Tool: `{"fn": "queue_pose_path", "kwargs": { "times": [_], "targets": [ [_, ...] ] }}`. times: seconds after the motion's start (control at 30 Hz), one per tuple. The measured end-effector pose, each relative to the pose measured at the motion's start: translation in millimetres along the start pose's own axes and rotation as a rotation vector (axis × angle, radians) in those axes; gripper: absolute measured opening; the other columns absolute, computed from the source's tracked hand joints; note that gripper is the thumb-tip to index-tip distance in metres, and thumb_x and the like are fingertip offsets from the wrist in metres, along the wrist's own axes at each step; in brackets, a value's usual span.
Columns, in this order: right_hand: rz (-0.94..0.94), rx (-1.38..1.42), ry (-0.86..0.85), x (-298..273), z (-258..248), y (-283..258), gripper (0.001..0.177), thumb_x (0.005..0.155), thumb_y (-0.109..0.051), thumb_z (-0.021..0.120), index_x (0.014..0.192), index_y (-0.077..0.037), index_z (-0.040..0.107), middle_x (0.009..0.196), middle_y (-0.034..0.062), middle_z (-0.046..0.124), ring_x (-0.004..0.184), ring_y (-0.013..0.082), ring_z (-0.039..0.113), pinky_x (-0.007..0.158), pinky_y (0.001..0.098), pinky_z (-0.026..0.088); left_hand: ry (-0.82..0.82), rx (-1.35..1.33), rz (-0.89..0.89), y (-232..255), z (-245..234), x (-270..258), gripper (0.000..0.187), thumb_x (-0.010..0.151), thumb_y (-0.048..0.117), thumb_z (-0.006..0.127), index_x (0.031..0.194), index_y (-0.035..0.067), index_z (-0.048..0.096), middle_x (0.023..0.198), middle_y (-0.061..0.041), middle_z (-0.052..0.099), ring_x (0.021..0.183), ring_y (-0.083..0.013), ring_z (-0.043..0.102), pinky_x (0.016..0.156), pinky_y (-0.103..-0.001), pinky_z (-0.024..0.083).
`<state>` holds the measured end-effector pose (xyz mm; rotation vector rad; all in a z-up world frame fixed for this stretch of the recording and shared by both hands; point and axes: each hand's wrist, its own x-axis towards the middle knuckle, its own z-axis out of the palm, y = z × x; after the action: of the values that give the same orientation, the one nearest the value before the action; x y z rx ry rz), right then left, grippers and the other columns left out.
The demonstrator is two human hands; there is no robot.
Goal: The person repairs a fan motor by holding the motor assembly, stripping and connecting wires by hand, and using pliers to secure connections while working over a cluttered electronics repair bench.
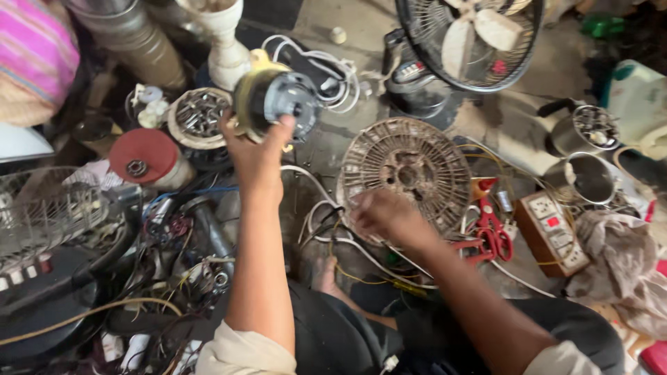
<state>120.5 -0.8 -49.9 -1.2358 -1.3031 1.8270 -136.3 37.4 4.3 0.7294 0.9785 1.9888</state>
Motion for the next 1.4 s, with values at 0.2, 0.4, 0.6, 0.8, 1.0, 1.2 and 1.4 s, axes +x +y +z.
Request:
{"fn": "queue_pose_path", "kwargs": {
  "times": [0.2, 0.4, 0.6, 0.8, 1.0, 1.2, 1.4],
  "targets": [
    [-0.644, -0.688, 0.337, 16.3, 85.6, 79.9, 0.038, 0.111, -0.021, 0.052, 0.142, 0.001, 0.053, 0.125, 0.0187, 0.064, 0.116, 0.0330, 0.062, 0.098, 0.0440, 0.051, 0.118, -0.161, 0.010, 7.8, -15.6, 1.6, 0.071, 0.083, 0.011, 0.084, 0.140, -0.001, 0.044, 0.131, -0.013, 0.060, 0.114, -0.0197, 0.061, 0.098, -0.034, 0.053],
    [0.151, -0.149, 0.132, 68.3, 81.9, 111.7, 0.047, 0.101, -0.034, 0.050, 0.134, -0.002, 0.061, 0.100, 0.0265, 0.072, 0.093, 0.0412, 0.072, 0.086, 0.0440, 0.054, 0.081, -0.307, -0.045, 23.4, -18.4, 7.9, 0.070, 0.081, 0.013, 0.084, 0.139, 0.001, 0.048, 0.131, -0.008, 0.061, 0.116, -0.0180, 0.060, 0.103, -0.031, 0.049],
    [-0.281, -1.100, 0.550, 62.2, 86.5, 109.9, 0.045, 0.092, -0.022, 0.061, 0.132, -0.003, 0.057, 0.121, 0.0236, 0.065, 0.107, 0.0420, 0.066, 0.092, 0.0504, 0.051, 0.156, 0.073, 0.039, 23.8, -23.7, 4.2, 0.065, 0.083, 0.007, 0.086, 0.134, -0.004, 0.047, 0.126, -0.012, 0.062, 0.110, -0.0184, 0.064, 0.101, -0.032, 0.054],
    [0.029, -1.217, 0.526, 78.1, 85.1, 90.3, 0.044, 0.090, -0.028, 0.069, 0.128, -0.009, 0.056, 0.124, 0.0198, 0.061, 0.111, 0.0405, 0.063, 0.094, 0.0537, 0.049, 0.231, -0.054, -0.070, 25.8, -24.1, 7.8, 0.070, 0.078, 0.007, 0.085, 0.135, -0.004, 0.045, 0.123, -0.013, 0.064, 0.108, -0.0190, 0.065, 0.097, -0.031, 0.053],
    [-0.039, -1.181, 0.531, 75.0, 77.7, 97.5, 0.036, 0.085, -0.026, 0.070, 0.117, -0.010, 0.061, 0.117, 0.0162, 0.064, 0.105, 0.0377, 0.065, 0.087, 0.0514, 0.051, 0.225, -0.010, -0.025, 31.5, -26.8, 3.5, 0.070, 0.081, 0.008, 0.085, 0.136, -0.004, 0.044, 0.127, -0.012, 0.063, 0.113, -0.0193, 0.065, 0.103, -0.032, 0.052],
    [-0.122, -1.014, 0.498, 67.5, 74.4, 108.8, 0.035, 0.085, -0.020, 0.069, 0.118, -0.010, 0.064, 0.106, 0.0131, 0.068, 0.096, 0.0321, 0.068, 0.084, 0.0463, 0.053, 0.218, -0.017, -0.013, 33.7, -25.7, 3.8, 0.069, 0.082, 0.007, 0.085, 0.136, -0.004, 0.043, 0.127, -0.013, 0.062, 0.114, -0.0197, 0.064, 0.104, -0.033, 0.052],
    [-0.158, -0.922, 0.402, 54.7, 72.3, 119.8, 0.039, 0.089, -0.020, 0.065, 0.126, -0.010, 0.064, 0.102, 0.0144, 0.066, 0.093, 0.0297, 0.069, 0.084, 0.0421, 0.056, 0.210, -0.003, -0.012, 33.5, -24.6, 1.3, 0.069, 0.082, 0.007, 0.085, 0.136, -0.003, 0.043, 0.127, -0.013, 0.062, 0.114, -0.0194, 0.064, 0.103, -0.033, 0.053]
  ]
}}
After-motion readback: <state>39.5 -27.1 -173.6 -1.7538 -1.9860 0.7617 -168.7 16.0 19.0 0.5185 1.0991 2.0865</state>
